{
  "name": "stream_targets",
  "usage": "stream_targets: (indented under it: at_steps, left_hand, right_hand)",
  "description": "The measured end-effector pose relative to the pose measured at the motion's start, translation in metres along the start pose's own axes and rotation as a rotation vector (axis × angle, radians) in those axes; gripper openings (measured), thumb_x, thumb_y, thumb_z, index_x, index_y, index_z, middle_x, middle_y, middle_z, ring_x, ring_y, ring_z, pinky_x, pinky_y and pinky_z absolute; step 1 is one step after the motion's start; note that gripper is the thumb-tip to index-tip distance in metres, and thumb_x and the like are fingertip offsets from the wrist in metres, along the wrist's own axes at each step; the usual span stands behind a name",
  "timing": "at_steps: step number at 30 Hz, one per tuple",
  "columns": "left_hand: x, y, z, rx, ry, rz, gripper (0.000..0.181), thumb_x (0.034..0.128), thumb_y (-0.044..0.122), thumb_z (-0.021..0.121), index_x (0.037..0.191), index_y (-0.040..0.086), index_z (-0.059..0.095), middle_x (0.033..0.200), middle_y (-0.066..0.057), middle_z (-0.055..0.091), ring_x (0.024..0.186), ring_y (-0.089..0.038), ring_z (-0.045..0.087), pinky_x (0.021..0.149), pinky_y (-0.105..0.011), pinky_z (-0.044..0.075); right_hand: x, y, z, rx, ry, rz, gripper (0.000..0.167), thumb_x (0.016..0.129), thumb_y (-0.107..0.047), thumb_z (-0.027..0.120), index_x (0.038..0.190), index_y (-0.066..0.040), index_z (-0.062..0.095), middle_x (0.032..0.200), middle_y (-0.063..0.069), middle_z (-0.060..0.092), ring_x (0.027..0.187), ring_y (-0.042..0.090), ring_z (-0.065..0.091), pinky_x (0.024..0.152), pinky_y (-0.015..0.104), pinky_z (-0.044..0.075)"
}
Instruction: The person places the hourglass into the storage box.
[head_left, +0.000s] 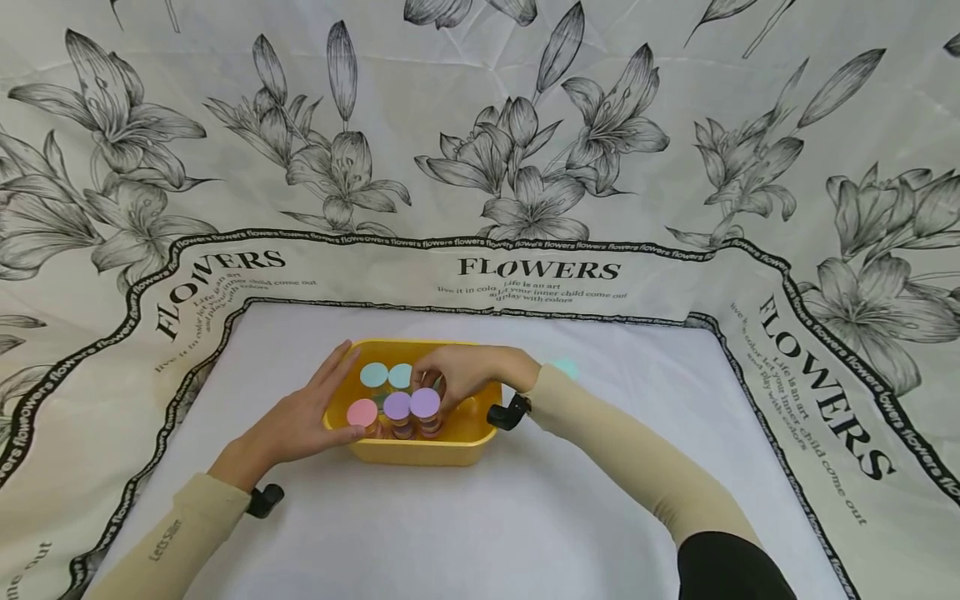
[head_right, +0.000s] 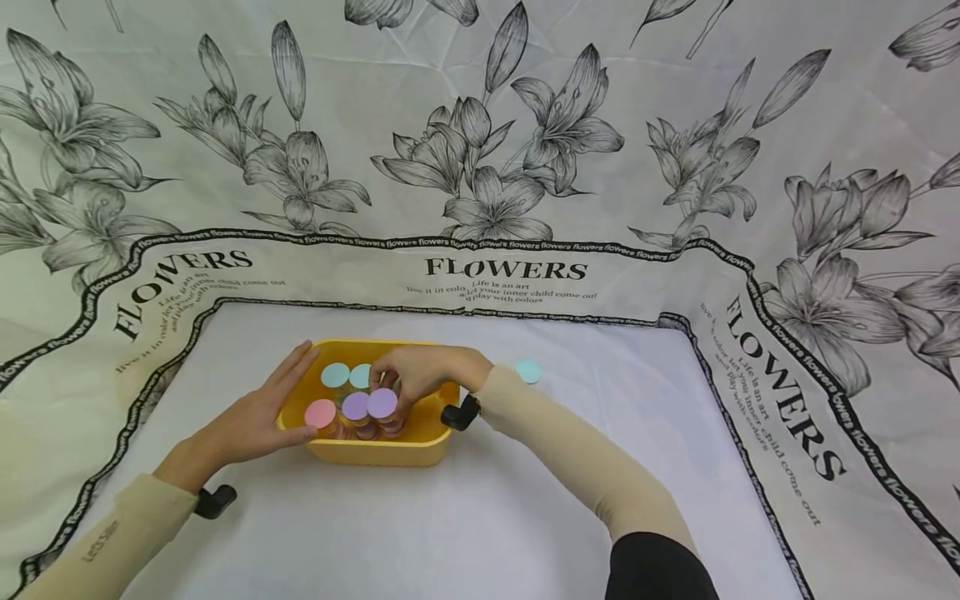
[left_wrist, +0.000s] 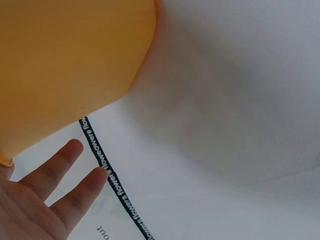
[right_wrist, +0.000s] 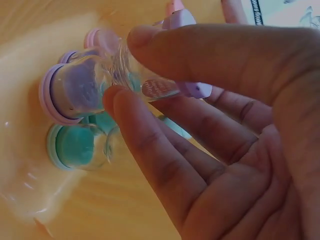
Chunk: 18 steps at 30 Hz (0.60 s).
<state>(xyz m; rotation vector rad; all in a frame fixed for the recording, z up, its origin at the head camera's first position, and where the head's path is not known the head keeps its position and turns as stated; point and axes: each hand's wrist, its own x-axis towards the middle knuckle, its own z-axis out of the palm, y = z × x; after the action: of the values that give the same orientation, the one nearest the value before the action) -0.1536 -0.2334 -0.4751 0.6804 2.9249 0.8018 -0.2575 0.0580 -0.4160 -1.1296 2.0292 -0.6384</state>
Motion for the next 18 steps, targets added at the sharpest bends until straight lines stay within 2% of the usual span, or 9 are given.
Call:
stream_targets:
  at_steps: [8,14,18]
  left_hand:
    - [-0.001,0.000,0.002,-0.005,0.002,0.002,0.111,0.0853,0.051,0.076,0.167,0.033,0.003,0.176,0.001,0.000,0.128,-0.046,0.059,0.087,-0.063,0.058]
    - [-0.001,0.000,0.001,0.001,0.002,0.008,0.111,0.0855,0.051,0.076,0.167,0.032,0.004,0.176,-0.001,0.002,0.128,-0.046,0.060,0.086,-0.061,0.059]
    - [0.000,0.000,0.000,-0.002,-0.002,0.006,0.110,0.0858,0.052,0.076,0.167,0.033,0.004,0.176,0.002,0.000,0.128,-0.046,0.060,0.087,-0.062,0.059]
  right_hand:
    - [0.012,-0.003,0.003,-0.166,-0.034,0.019,0.037,0.078,-0.006,0.089,0.110,-0.015,0.071,0.116,-0.001,0.073,0.112,0.013,0.067,0.097,0.022,0.054]
    - [0.013,-0.007,0.005,-0.237,-0.036,0.025,0.033,0.078,-0.004,0.088,0.103,-0.015,0.070,0.110,-0.002,0.073,0.107,0.012,0.067,0.095,0.022,0.054]
    - [0.013,-0.009,0.007,-0.289,-0.030,0.017,0.032,0.078,-0.004,0.088,0.101,-0.013,0.069,0.108,0.000,0.073,0.103,0.012,0.067,0.092,0.022,0.055]
